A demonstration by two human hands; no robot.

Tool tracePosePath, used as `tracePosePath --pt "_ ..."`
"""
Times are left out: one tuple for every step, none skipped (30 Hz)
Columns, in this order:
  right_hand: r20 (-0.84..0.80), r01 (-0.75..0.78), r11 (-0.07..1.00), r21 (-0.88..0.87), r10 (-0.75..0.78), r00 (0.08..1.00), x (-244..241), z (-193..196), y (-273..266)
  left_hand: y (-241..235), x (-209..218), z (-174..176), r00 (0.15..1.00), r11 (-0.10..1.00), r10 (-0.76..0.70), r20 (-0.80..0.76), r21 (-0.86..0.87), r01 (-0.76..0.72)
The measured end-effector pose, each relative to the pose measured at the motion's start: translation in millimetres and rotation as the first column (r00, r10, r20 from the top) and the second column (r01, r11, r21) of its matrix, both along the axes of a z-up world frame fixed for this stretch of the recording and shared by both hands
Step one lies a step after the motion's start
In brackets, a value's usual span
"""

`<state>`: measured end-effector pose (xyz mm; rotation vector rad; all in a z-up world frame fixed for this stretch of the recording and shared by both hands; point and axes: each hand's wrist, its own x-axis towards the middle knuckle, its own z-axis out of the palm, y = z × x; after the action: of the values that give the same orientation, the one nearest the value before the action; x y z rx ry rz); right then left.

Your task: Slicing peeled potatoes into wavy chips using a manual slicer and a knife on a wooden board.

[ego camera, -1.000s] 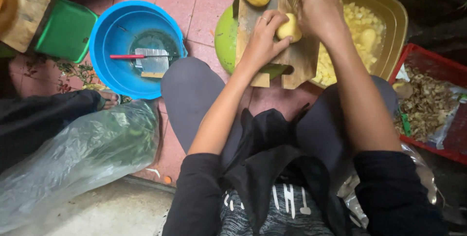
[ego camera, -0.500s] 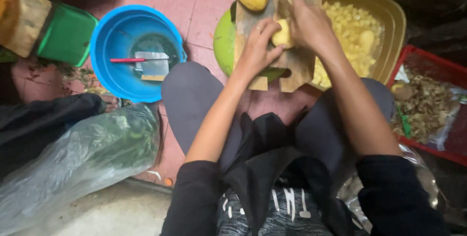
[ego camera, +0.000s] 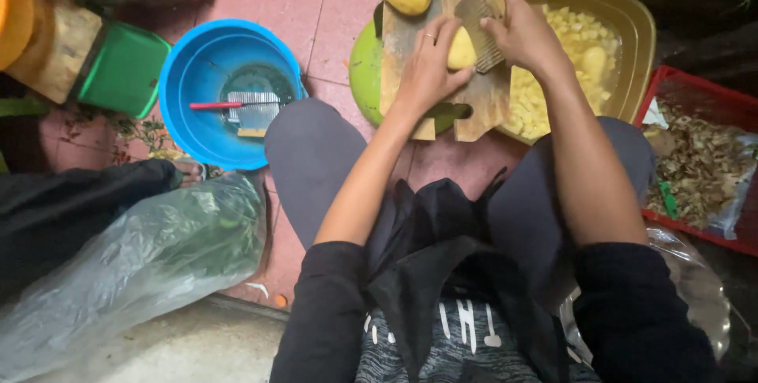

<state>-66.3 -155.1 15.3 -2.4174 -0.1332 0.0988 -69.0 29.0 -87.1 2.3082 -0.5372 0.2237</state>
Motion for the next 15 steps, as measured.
tracePosePath --pt "0.006 0.006 1.0 0.001 -0.006 1.0 1 0 -5 -4 8 -5 1.0 1.0 -0.006 0.006 0.001 0.006" --pt "0.001 0.06 0.998 -0.027 -0.06 0.998 3 1 -11 -10 16 -9 0.997 0.999 0.047 0.061 -0.017 -0.046" --pt "-0.001 0.114 0.992 -0.054 -0.114 0.994 5 1 -17 -16 24 -15 0.988 0.994 0.101 0.116 -0.039 -0.097" --pt "0.0 0.116 0.992 -0.054 -0.116 0.993 3 10 -20 -25 35 -18 0.988 0.995 0.099 0.117 -0.038 -0.095" --pt "-0.016 0.15 0.989 -0.004 -0.15 0.989 1 19 -24 -35 46 -22 0.979 0.991 0.133 0.153 -0.001 -0.135" --pt "-0.04 0.185 0.982 0.045 -0.183 0.982 -3 26 -28 -46 54 -27 0.969 0.984 0.166 0.184 0.035 -0.175" --pt "-0.044 0.189 0.981 0.045 -0.187 0.981 -6 20 -31 -52 56 -25 0.97 0.984 0.162 0.179 0.037 -0.172" --pt "-0.051 0.171 0.978 0.117 -0.166 0.985 -9 15 -34 -59 60 -23 0.957 0.973 0.203 0.208 0.07 -0.221" --pt "-0.056 0.154 0.97 0.188 -0.146 0.988 -11 11 -37 -66 63 -21 0.941 0.957 0.241 0.239 0.101 -0.271" --pt "-0.056 0.155 0.97 0.187 -0.147 0.988 -15 19 -32 -58 55 0 0.941 0.958 0.241 0.238 0.1 -0.27" --pt "-0.127 0.189 0.977 0.1 -0.176 0.976 -18 28 -26 -51 47 20 0.949 0.968 0.245 0.198 0.006 -0.251" --pt "-0.193 0.215 0.976 0.013 -0.209 0.959 -20 36 -19 -42 42 42 0.956 0.969 0.244 0.162 -0.088 -0.233" --pt "-0.19 0.215 0.976 0.015 -0.209 0.959 -24 34 -14 -25 29 53 0.956 0.969 0.244 0.165 -0.087 -0.232" --pt "-0.126 0.135 0.983 -0.125 -0.151 0.98 -29 31 -7 -8 15 65 0.947 0.947 0.278 0.16 -0.207 -0.243" --pt "-0.072 0.06 0.962 -0.265 -0.082 0.994 -34 28 0 10 0 76 0.938 0.912 0.312 0.151 -0.325 -0.251"
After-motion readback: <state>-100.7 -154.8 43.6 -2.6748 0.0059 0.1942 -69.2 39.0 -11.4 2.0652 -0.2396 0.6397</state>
